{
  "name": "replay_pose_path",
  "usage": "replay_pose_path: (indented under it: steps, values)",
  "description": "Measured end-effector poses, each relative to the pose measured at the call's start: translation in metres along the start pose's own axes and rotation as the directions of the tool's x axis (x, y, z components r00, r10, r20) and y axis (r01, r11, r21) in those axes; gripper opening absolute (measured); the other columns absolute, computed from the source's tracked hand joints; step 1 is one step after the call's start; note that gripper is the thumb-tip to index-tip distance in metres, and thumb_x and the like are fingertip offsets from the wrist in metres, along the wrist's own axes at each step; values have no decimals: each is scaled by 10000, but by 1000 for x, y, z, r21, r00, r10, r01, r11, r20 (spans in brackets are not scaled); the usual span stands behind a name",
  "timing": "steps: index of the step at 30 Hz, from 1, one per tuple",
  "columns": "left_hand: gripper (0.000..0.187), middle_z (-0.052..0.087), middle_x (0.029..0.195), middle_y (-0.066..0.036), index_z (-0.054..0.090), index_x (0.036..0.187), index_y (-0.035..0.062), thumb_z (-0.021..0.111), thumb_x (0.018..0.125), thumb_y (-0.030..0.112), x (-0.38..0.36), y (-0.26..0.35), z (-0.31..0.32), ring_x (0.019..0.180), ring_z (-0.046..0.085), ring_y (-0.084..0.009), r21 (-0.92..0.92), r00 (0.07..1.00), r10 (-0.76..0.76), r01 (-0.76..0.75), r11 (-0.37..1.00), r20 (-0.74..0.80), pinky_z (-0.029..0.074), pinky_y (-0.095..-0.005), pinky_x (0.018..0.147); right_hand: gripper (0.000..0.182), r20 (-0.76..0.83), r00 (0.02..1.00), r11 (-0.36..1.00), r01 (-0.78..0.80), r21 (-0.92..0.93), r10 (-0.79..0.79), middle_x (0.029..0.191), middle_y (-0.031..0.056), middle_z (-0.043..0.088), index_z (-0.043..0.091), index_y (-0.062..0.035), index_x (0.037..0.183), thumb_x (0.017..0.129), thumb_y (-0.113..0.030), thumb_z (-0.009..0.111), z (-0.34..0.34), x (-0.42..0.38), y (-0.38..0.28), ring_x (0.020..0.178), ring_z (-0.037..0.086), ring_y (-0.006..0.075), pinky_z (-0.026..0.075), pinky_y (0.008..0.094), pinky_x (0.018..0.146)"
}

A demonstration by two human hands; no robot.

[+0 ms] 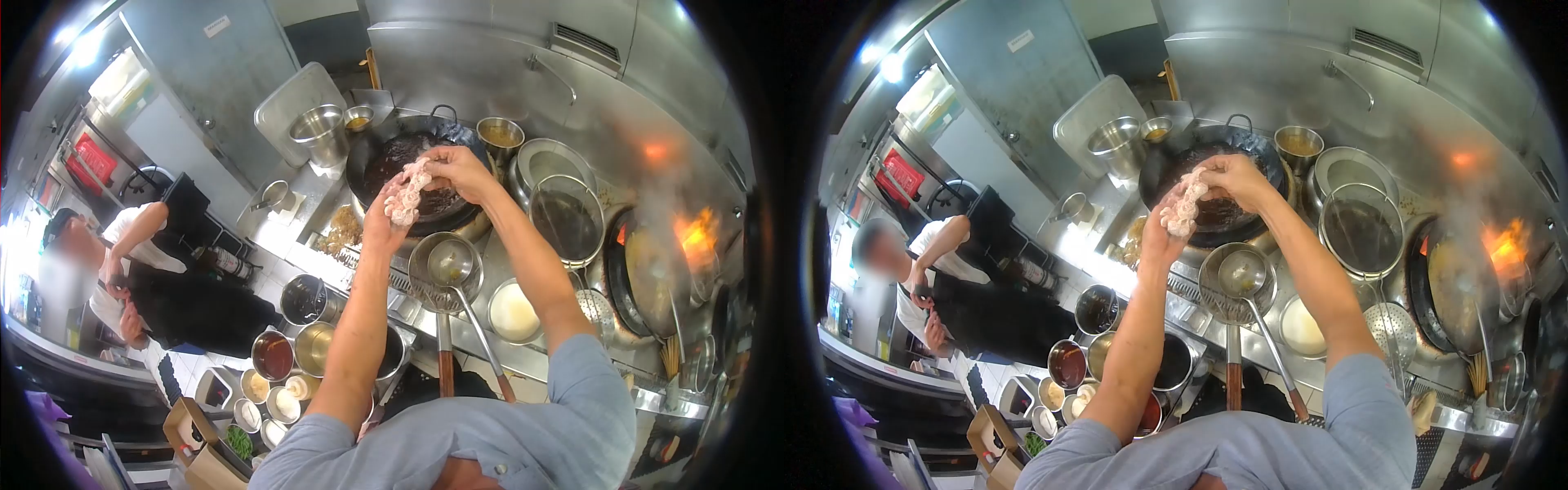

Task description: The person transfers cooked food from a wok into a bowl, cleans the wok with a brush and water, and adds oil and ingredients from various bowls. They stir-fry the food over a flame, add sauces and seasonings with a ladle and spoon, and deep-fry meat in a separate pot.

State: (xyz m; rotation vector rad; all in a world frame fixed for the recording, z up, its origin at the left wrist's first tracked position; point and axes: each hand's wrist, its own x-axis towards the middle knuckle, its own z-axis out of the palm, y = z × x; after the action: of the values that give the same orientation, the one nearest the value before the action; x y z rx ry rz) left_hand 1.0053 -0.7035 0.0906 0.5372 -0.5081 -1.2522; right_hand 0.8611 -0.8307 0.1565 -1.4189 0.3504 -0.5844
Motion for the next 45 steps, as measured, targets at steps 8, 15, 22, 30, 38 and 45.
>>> replay_pose_path:
  steps: [8, 15, 22, 30, 38, 45]
  values:
    - [431, 649, 982, -83, 554, 1199, -8, 726, 825, 118, -4, -6, 26, 752, 633, -132, 428, 999, -7, 29, 904, -53, 536, -283, 609, 233, -2, 996, 978, 82, -193, -84, 980, 69, 601, 562, -10, 1059, 864, -78, 670, 2, -6, 3, 889, 628, 144, 550, 298, 782]
    - [286, 661, 836, -65, 638, 1012, -45, 716, 838, 168, 0, -6, 28, 687, 616, -119, 698, 990, 80, 23, 716, -114, 495, -256, 589, 206, 1, 998, 851, 59, -522, -69, 879, 87, 661, 647, 30, 1005, 879, -128, 611, -3, -12, -2, 824, 631, 132, 518, 255, 710]
    - [252, 656, 844, -72, 627, 1009, -19, 643, 889, 202, -11, -10, 18, 678, 626, -131, 534, 991, -29, 94, 840, -129, 492, -268, 560, 288, -116, 979, 204, -81, -976, -168, 1007, 173, 693, 670, -15, 1015, 807, -213, 653, -78, 34, 79, 883, 679, 319, 526, 420, 761]
    - [290, 660, 989, -111, 595, 1098, -20, 502, 967, 221, -2, 3, -7, 833, 660, -217, 288, 986, -60, 103, 952, -155, 538, -339, 707, 470, -3, 991, 503, 65, -862, -133, 1147, 203, 646, 600, -59, 1251, 832, -257, 677, -52, 27, 20, 1005, 658, 294, 509, 382, 875]
    - [266, 628, 994, -99, 553, 1127, -11, 526, 966, 200, -1, 0, 4, 844, 632, -190, 401, 994, 97, -65, 914, -58, 520, -308, 687, 285, 141, 990, 893, 52, -448, 13, 967, 91, 691, 648, 25, 1109, 852, -96, 663, -1, -3, -8, 780, 667, 153, 555, 277, 709]
    - [307, 632, 951, -105, 544, 1162, -14, 557, 958, 215, -7, -5, 17, 801, 648, -201, 149, 997, 80, -80, 986, 6, 557, -332, 646, 344, -46, 999, 992, 22, 123, -16, 1044, 123, 665, 565, 58, 1196, 884, -64, 645, -4, -11, 4, 931, 671, 202, 540, 298, 862]
